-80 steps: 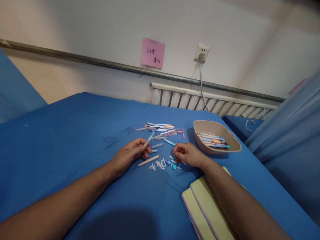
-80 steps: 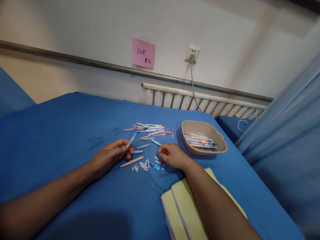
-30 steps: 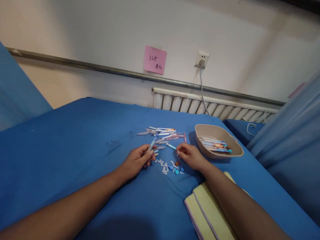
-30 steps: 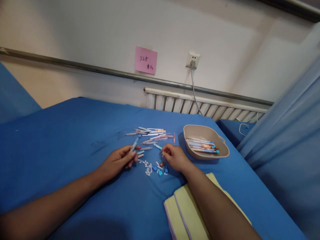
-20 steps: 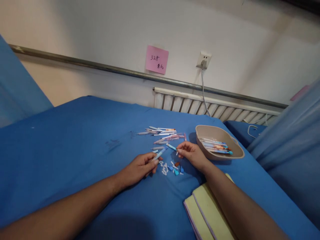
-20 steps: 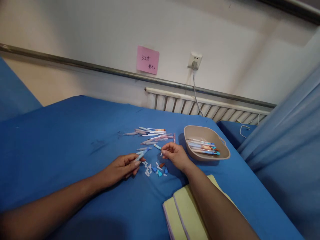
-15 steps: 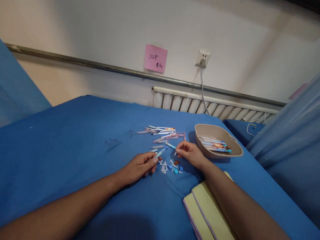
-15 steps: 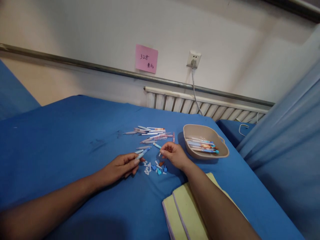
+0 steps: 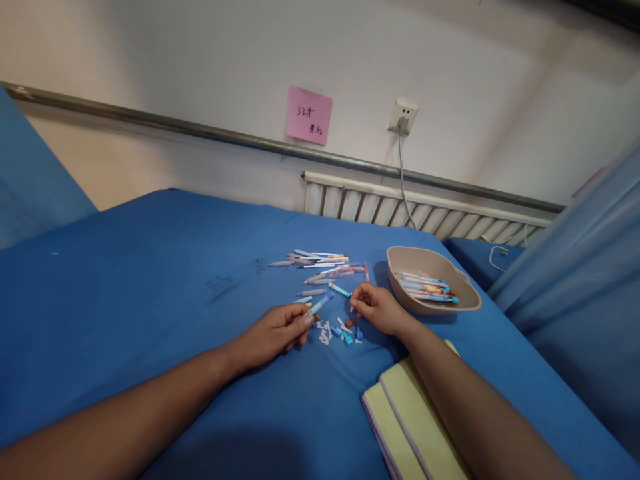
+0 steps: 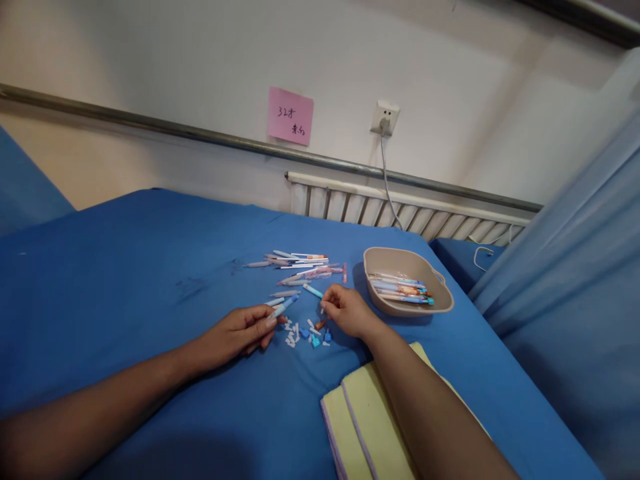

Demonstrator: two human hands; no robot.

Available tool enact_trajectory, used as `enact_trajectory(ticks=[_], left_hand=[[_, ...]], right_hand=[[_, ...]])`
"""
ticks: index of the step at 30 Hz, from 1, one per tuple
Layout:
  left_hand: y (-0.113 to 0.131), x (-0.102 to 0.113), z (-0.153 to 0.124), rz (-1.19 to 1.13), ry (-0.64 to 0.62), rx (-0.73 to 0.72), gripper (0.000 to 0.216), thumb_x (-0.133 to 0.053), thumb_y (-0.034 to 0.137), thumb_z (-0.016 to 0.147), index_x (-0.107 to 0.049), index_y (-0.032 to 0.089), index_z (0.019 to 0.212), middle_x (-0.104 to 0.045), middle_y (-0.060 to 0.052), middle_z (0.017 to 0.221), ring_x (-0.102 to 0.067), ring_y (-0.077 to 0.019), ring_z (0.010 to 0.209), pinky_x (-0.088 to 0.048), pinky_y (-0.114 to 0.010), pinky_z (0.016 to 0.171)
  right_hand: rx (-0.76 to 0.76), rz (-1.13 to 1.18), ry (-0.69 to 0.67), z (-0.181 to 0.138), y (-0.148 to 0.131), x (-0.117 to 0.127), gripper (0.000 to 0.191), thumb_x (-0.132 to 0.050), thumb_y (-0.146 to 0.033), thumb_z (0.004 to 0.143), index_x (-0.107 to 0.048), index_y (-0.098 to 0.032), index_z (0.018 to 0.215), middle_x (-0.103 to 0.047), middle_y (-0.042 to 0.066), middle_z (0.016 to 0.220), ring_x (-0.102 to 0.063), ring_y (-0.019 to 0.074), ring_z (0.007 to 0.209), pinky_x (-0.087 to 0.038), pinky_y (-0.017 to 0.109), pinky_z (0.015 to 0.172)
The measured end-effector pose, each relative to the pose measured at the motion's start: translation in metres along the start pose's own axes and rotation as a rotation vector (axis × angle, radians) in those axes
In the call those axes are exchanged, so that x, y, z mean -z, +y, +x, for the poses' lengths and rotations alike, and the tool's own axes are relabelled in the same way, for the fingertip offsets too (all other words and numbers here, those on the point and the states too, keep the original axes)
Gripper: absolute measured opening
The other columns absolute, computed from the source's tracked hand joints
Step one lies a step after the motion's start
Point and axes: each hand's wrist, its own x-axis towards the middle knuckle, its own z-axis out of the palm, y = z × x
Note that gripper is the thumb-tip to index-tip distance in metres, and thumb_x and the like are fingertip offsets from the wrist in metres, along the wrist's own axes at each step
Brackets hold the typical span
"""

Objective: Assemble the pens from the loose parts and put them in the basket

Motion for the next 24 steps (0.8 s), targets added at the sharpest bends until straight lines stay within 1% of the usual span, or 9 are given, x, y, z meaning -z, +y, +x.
enact_trajectory(ticks=[2,4,10,14,16,20,24], left_hand=[[0.000,0.000,0.000,0.005,0.002,0.004,0.036,-0.042,0.050,0.087,-0.054,0.016,0.088,-0.054,0.003,0.064,-0.040,-0.0071,0.049,-0.030,-0.019,0.045],[-0.001,0.000,0.000,0.007,-0.004,0.006,0.036,-0.042,0.050,0.087,-0.053,0.016,0.087,-0.054,0.003,0.065,-0.040,-0.0071,0.049,-0.031,-0.019,0.045],[-0.001,-0.001,0.000,0.016,0.005,0.005,0.037,-0.041,0.051,0.087,-0.054,0.016,0.091,-0.054,0.002,0.066,-0.041,-0.0074,0.049,-0.031,-0.019,0.045],[-0.002,-0.002,0.000,0.016,0.013,0.010,0.038,-0.043,0.051,0.086,-0.055,0.016,0.094,-0.054,0.003,0.064,-0.040,-0.0072,0.048,-0.030,-0.019,0.044],[-0.002,-0.002,0.000,0.018,0.007,0.014,0.037,-0.044,0.050,0.086,-0.056,0.016,0.094,-0.054,0.003,0.064,-0.041,-0.0074,0.049,-0.030,-0.019,0.045],[-0.001,-0.002,0.000,0.021,0.013,0.010,0.037,-0.045,0.050,0.085,-0.056,0.016,0.093,-0.054,0.003,0.064,-0.041,-0.0076,0.050,-0.031,-0.019,0.045],[-0.001,-0.002,0.000,0.023,0.006,0.013,0.036,-0.044,0.049,0.086,-0.055,0.016,0.094,-0.053,0.003,0.064,-0.041,-0.0074,0.049,-0.031,-0.019,0.045]], right_hand=[[-0.009,-0.062,-0.022,0.001,0.005,0.001,0.014,-0.057,-0.031,0.078,-0.053,-0.018,0.075,-0.054,-0.003,0.064,-0.050,0.0091,0.056,-0.042,0.022,0.056],[-0.011,-0.073,-0.047,0.001,0.006,0.002,0.014,-0.057,-0.031,0.077,-0.054,-0.018,0.074,-0.053,-0.004,0.064,-0.049,0.0089,0.056,-0.041,0.021,0.055],[-0.034,0.098,-0.081,-0.001,-0.004,0.006,0.024,-0.062,-0.039,0.074,-0.052,-0.017,0.073,-0.053,-0.004,0.064,-0.050,0.0085,0.055,-0.042,0.021,0.055],[-0.072,0.134,-0.128,-0.002,-0.005,0.007,0.028,-0.065,-0.042,0.071,-0.051,-0.017,0.071,-0.054,-0.004,0.061,-0.051,0.0090,0.055,-0.042,0.022,0.054],[-0.084,0.100,-0.137,-0.002,-0.002,0.007,0.025,-0.064,-0.039,0.072,-0.051,-0.017,0.071,-0.053,-0.004,0.060,-0.051,0.0090,0.055,-0.041,0.021,0.054],[-0.066,-0.035,-0.085,-0.002,0.002,0.008,0.016,-0.060,-0.031,0.074,-0.053,-0.017,0.072,-0.051,-0.005,0.060,-0.046,0.0082,0.054,-0.037,0.020,0.053],[-0.057,-0.071,-0.106,-0.001,0.003,0.009,0.012,-0.058,-0.028,0.075,-0.055,-0.017,0.073,-0.051,-0.005,0.060,-0.046,0.0085,0.054,-0.036,0.020,0.053]])
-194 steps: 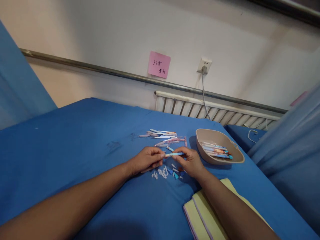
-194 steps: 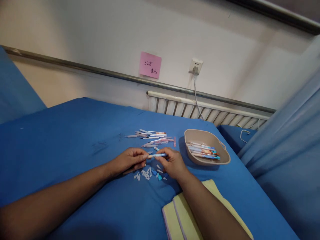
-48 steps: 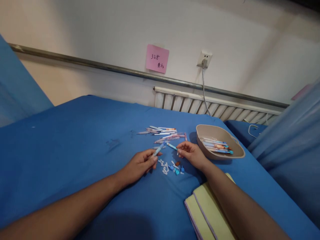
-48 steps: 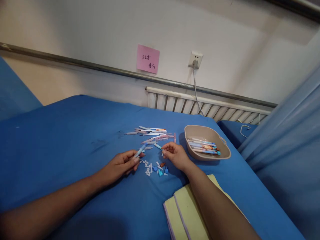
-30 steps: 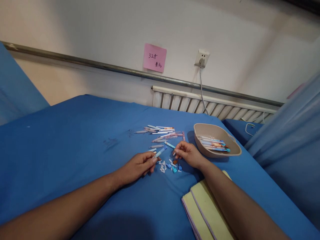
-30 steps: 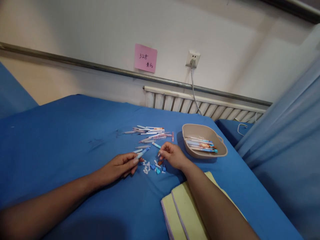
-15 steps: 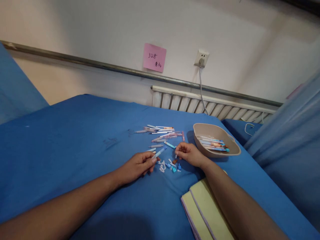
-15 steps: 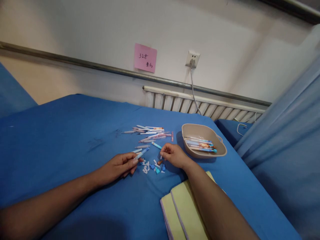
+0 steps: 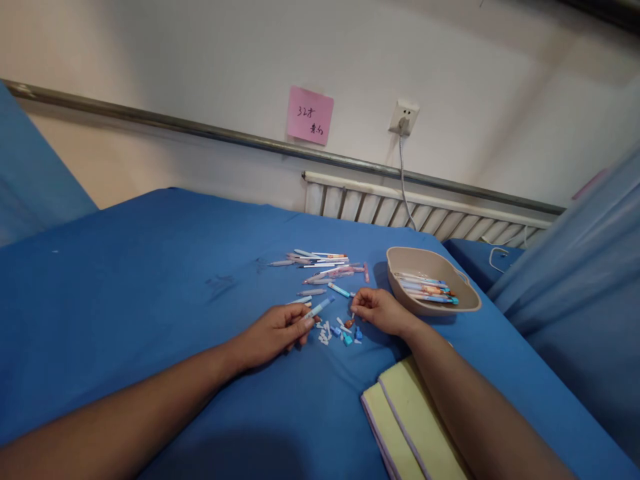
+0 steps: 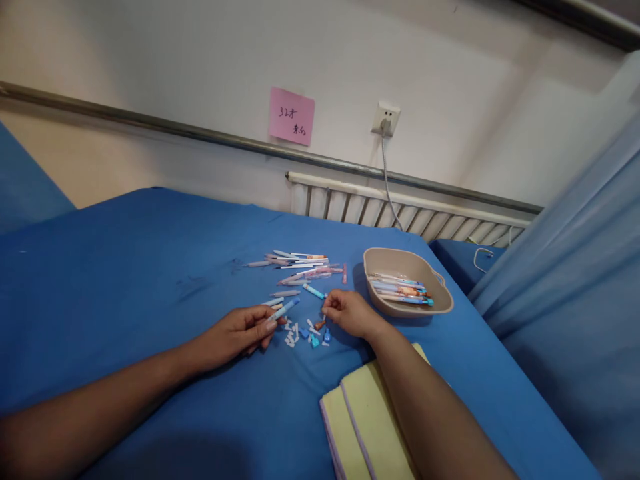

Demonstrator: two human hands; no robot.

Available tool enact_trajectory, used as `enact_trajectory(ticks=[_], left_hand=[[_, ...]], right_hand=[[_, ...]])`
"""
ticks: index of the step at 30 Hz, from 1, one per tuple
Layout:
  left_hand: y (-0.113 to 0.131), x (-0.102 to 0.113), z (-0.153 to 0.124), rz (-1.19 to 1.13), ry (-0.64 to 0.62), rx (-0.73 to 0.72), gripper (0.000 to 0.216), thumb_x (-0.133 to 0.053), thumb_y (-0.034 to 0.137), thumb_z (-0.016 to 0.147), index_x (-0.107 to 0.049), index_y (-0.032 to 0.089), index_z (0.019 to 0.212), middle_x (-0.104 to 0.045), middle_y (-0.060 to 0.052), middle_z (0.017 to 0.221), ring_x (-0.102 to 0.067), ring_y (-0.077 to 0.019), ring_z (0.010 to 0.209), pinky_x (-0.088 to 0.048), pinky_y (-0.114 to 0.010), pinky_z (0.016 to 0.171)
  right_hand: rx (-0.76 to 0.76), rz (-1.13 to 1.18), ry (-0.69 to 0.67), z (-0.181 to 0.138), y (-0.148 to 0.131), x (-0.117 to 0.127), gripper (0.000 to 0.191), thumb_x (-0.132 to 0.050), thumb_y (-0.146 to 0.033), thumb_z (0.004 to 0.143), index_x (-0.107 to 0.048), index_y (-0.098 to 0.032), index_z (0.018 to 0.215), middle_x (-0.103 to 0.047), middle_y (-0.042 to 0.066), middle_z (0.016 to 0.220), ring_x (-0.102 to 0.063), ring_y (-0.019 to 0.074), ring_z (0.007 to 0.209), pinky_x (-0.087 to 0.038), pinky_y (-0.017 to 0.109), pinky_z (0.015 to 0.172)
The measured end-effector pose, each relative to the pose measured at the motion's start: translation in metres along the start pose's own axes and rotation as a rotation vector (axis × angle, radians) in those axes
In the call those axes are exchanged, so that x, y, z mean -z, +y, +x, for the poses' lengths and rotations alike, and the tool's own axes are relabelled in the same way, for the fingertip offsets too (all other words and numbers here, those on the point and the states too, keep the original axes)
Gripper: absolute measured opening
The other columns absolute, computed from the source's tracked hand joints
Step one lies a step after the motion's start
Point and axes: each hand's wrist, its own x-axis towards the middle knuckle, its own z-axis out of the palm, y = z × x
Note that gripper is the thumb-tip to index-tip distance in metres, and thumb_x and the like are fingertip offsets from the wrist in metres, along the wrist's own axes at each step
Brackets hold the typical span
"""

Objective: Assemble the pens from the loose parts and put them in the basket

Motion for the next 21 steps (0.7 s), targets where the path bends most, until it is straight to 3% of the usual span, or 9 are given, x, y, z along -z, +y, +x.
enact_trajectory(ticks=[10,16,21], left_hand=[[-0.0007,0.0010,0.0003,0.007,-0.009,-0.003,0.035,-0.045,0.048,0.086,-0.055,0.016,0.095,-0.053,0.004,0.065,-0.042,-0.0073,0.050,-0.032,-0.019,0.047],[0.0028,0.0014,0.0000,0.009,-0.015,0.008,0.036,-0.046,0.049,0.086,-0.055,0.016,0.094,-0.054,0.003,0.065,-0.042,-0.0073,0.051,-0.033,-0.019,0.047],[0.0005,0.0014,0.0006,0.018,-0.009,0.005,0.035,-0.046,0.049,0.086,-0.055,0.016,0.093,-0.054,0.003,0.065,-0.042,-0.0071,0.050,-0.033,-0.019,0.047]], right_hand=[[-0.012,0.016,-0.002,0.0000,-0.0030,-0.0003,0.013,-0.060,-0.028,0.075,-0.053,-0.018,0.072,-0.052,-0.005,0.059,-0.050,0.0092,0.054,-0.037,0.020,0.052],[-0.008,0.197,-0.121,-0.0013,-0.0034,-0.0044,0.018,-0.064,-0.032,0.073,-0.052,-0.019,0.076,-0.063,-0.002,0.065,-0.064,0.0157,0.068,-0.044,0.024,0.059],[0.070,0.283,-0.076,-0.0003,-0.0028,-0.0084,0.019,-0.064,-0.035,0.075,-0.053,-0.019,0.081,-0.059,-0.003,0.068,-0.063,0.0139,0.066,-0.047,0.026,0.063]])
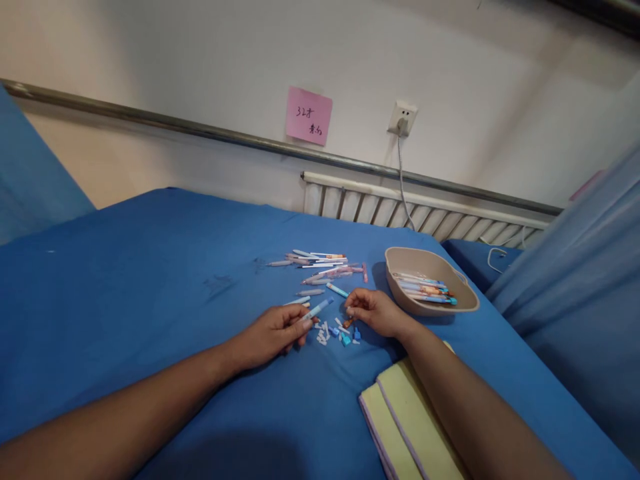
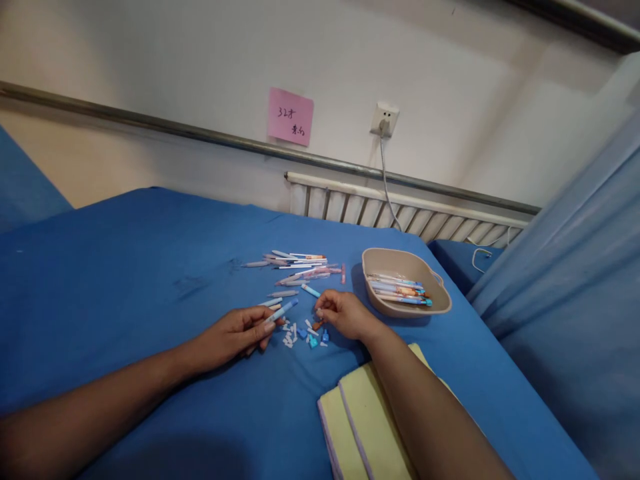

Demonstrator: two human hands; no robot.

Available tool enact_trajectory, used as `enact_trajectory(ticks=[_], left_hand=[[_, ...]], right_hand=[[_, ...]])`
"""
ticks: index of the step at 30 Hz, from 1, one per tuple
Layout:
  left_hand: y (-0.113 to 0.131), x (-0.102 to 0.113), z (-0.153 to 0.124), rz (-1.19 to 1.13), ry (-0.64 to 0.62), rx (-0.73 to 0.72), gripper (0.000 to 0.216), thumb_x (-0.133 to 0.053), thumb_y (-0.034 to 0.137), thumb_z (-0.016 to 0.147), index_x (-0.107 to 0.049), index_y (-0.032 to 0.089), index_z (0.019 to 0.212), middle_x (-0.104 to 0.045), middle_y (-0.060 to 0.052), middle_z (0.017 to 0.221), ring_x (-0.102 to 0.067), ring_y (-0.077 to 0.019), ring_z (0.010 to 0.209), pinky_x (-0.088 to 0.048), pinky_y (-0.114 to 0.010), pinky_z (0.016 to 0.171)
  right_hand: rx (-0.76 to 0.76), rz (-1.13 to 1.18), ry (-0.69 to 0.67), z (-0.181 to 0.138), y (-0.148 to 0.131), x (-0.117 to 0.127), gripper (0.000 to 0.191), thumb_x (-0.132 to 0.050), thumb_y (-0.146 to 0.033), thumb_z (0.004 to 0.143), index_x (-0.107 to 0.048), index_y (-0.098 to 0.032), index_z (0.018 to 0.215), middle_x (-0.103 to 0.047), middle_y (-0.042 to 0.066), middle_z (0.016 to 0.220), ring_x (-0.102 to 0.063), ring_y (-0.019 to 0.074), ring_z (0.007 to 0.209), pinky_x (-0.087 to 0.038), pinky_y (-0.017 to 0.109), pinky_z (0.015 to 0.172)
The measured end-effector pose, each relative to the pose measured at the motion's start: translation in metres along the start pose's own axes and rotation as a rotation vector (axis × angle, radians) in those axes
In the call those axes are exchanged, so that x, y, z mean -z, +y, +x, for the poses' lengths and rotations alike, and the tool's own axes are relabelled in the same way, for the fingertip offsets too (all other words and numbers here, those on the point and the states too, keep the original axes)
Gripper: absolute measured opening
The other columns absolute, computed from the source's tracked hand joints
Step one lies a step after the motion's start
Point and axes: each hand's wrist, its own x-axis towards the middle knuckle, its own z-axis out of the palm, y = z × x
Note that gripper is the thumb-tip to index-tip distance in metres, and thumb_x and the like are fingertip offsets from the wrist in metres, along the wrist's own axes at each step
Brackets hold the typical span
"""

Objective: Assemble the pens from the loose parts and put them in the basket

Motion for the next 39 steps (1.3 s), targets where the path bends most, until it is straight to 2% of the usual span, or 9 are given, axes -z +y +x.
enact_trajectory(ticks=[3,6,16,20,25,28,34,36,39], left_hand=[[-0.001,0.000,0.000,0.003,-0.005,-0.010,0.033,-0.046,0.048,0.086,-0.053,0.016,0.086,-0.054,0.003,0.065,-0.042,-0.0070,0.050,-0.033,-0.019,0.047],[0.000,0.000,-0.001,0.016,-0.009,-0.013,0.033,-0.045,0.048,0.086,-0.052,0.016,0.083,-0.053,0.003,0.065,-0.043,-0.0072,0.051,-0.033,-0.019,0.048],[0.002,-0.001,-0.003,0.089,-0.016,-0.044,0.032,-0.042,0.046,0.088,-0.054,0.016,0.090,-0.054,0.003,0.066,-0.043,-0.0083,0.053,-0.034,-0.019,0.050],[0.005,-0.001,-0.004,0.135,-0.022,-0.062,0.031,-0.041,0.044,0.089,-0.056,0.016,0.089,-0.054,0.003,0.067,-0.043,-0.0084,0.054,-0.034,-0.019,0.052],[0.008,0.001,-0.006,0.182,-0.042,-0.077,0.031,-0.041,0.043,0.089,-0.058,0.016,0.090,-0.055,0.003,0.068,-0.045,-0.0096,0.058,-0.034,-0.019,0.055],[0.009,0.001,-0.006,0.209,-0.042,-0.087,0.032,-0.040,0.042,0.090,-0.059,0.016,0.091,-0.055,0.003,0.068,-0.046,-0.0103,0.060,-0.035,-0.019,0.056],[0.008,0.002,-0.006,0.253,-0.035,-0.112,0.031,-0.040,0.041,0.090,-0.060,0.017,0.094,-0.055,0.002,0.069,-0.049,-0.0115,0.065,-0.037,-0.020,0.061],[0.008,0.002,-0.006,0.241,-0.027,-0.109,0.032,-0.039,0.041,0.090,-0.060,0.017,0.095,-0.054,0.003,0.068,-0.049,-0.0114,0.064,-0.037,-0.020,0.061],[0.006,0.002,-0.005,0.200,-0.030,-0.090,0.032,-0.038,0.042,0.090,-0.058,0.018,0.098,-0.053,0.004,0.066,-0.046,-0.0105,0.060,-0.036,-0.019,0.058]], right_hand=[[0.032,0.029,0.076,0.000,-0.004,-0.003,0.024,-0.066,-0.033,0.074,-0.053,-0.020,0.088,-0.056,-0.004,0.071,-0.059,0.0110,0.061,-0.046,0.026,0.061],[0.064,0.099,0.126,0.000,-0.012,-0.007,0.026,-0.068,-0.032,0.071,-0.052,-0.020,0.087,-0.054,-0.005,0.070,-0.057,0.0098,0.060,-0.046,0.024,0.060],[0.156,0.083,0.220,-0.006,-0.038,-0.017,0.018,-0.067,-0.034,0.074,-0.064,-0.018,0.082,-0.058,-0.003,0.063,-0.055,0.0092,0.055,-0.048,0.022,0.054],[0.137,0.150,0.194,-0.009,-0.042,-0.023,0.019,-0.069,-0.035,0.072,-0.060,-0.018,0.076,-0.056,-0.005,0.056,-0.055,0.0102,0.047,-0.050,0.024,0.049],[0.111,0.137,0.190,-0.010,-0.042,-0.024,0.021,-0.069,-0.037,0.071,-0.059,-0.018,0.073,-0.055,-0.005,0.056,-0.056,0.0099,0.047,-0.051,0.024,0.049],[0.121,0.075,0.180,-0.010,-0.043,-0.022,0.018,-0.066,-0.035,0.074,-0.060,-0.018,0.074,-0.055,-0.004,0.058,-0.057,0.0104,0.049,-0.052,0.024,0.051],[0.227,-0.189,0.167,-0.014,-0.050,-0.021,0.013,-0.061,-0.030,0.080,-0.064,-0.019,0.075,-0.059,0.001,0.075,-0.060,0.0113,0.059,-0.052,0.023,0.056],[0.218,-0.173,0.181,-0.014,-0.050,-0.023,0.014,-0.058,-0.031,0.081,-0.065,-0.019,0.079,-0.059,0.001,0.076,-0.060,0.0113,0.059,-0.052,0.024,0.056],[0.142,-0.016,0.210,-0.012,-0.047,-0.026,0.016,-0.059,-0.035,0.079,-0.062,-0.019,0.083,-0.059,-0.002,0.065,-0.059,0.0113,0.053,-0.052,0.025,0.053]])
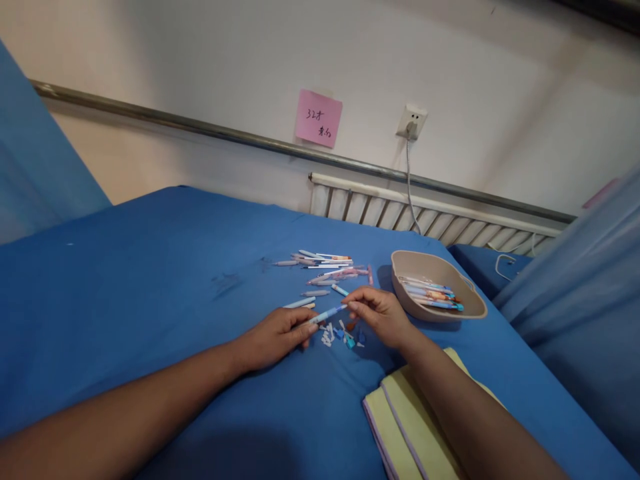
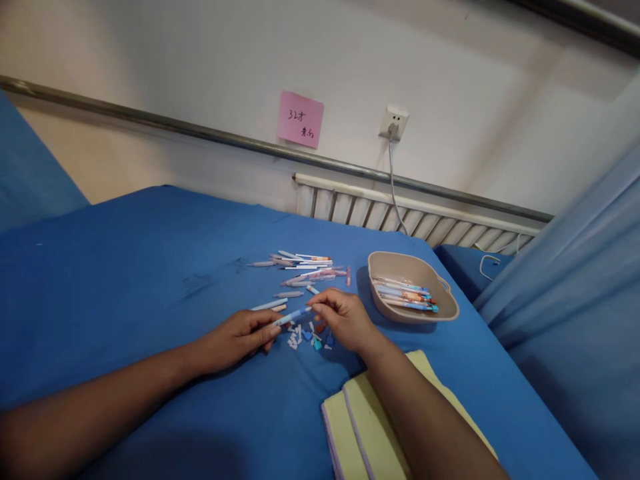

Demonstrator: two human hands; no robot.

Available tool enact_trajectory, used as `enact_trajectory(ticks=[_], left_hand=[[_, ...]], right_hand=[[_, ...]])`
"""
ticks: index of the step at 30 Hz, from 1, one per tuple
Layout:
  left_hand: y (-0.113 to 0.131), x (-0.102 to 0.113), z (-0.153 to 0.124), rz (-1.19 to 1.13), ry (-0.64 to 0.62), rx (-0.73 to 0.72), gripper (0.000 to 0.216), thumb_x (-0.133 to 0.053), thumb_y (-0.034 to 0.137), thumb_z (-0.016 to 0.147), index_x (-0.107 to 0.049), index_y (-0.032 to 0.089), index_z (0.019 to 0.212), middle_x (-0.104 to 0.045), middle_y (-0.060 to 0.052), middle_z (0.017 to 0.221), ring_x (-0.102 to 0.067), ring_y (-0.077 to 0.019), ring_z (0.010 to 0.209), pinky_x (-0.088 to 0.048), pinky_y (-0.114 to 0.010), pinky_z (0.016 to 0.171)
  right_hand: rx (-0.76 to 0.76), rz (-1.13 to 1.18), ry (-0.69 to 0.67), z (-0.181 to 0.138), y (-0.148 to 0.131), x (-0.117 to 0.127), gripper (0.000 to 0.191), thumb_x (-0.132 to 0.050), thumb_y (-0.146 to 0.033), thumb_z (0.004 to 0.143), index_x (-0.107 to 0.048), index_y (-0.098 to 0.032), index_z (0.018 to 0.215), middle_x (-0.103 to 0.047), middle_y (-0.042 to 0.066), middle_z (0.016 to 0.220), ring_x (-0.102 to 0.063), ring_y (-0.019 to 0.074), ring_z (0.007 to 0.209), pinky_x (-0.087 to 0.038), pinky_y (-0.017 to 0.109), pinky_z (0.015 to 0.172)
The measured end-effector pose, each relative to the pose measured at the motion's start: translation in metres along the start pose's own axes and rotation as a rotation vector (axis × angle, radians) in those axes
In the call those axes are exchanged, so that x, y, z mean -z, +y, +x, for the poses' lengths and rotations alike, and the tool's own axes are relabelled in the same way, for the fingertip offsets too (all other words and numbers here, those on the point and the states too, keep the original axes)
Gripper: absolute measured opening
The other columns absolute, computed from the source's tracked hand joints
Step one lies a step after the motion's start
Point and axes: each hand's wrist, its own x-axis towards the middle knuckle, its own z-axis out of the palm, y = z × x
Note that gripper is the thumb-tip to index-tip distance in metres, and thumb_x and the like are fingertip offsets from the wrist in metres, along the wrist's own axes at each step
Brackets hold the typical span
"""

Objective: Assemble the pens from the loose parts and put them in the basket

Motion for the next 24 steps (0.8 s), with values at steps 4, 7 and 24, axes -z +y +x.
enact_trajectory(ticks=[4,7,24], left_hand=[[-0.002,-0.001,0.000,-0.033,-0.010,-0.002,0.032,-0.038,0.043,0.090,-0.058,0.019,0.095,-0.054,0.003,0.067,-0.045,-0.0100,0.058,-0.036,-0.019,0.057],[-0.001,0.000,-0.001,-0.035,-0.017,-0.013,0.032,-0.039,0.044,0.090,-0.058,0.019,0.090,-0.055,0.003,0.068,-0.046,-0.0102,0.060,-0.036,-0.019,0.057],[-0.013,-0.002,0.004,-0.292,0.039,0.048,0.032,-0.047,0.045,0.087,-0.054,0.015,0.093,-0.054,0.003,0.067,-0.043,-0.0066,0.052,-0.034,-0.018,0.048]], right_hand=[[-0.077,0.184,0.008,0.002,0.004,-0.003,0.022,-0.068,-0.037,0.071,-0.056,-0.019,0.074,-0.059,-0.003,0.054,-0.056,0.0112,0.047,-0.049,0.025,0.051],[-0.091,0.204,0.000,0.002,0.003,-0.004,0.023,-0.069,-0.038,0.070,-0.056,-0.019,0.071,-0.060,-0.002,0.053,-0.057,0.0118,0.048,-0.048,0.025,0.050],[0.056,-0.378,-0.301,0.000,0.023,0.027,0.011,-0.066,-0.021,0.073,-0.062,-0.018,0.083,-0.060,-0.001,0.071,-0.054,0.0104,0.062,-0.042,0.021,0.057]])
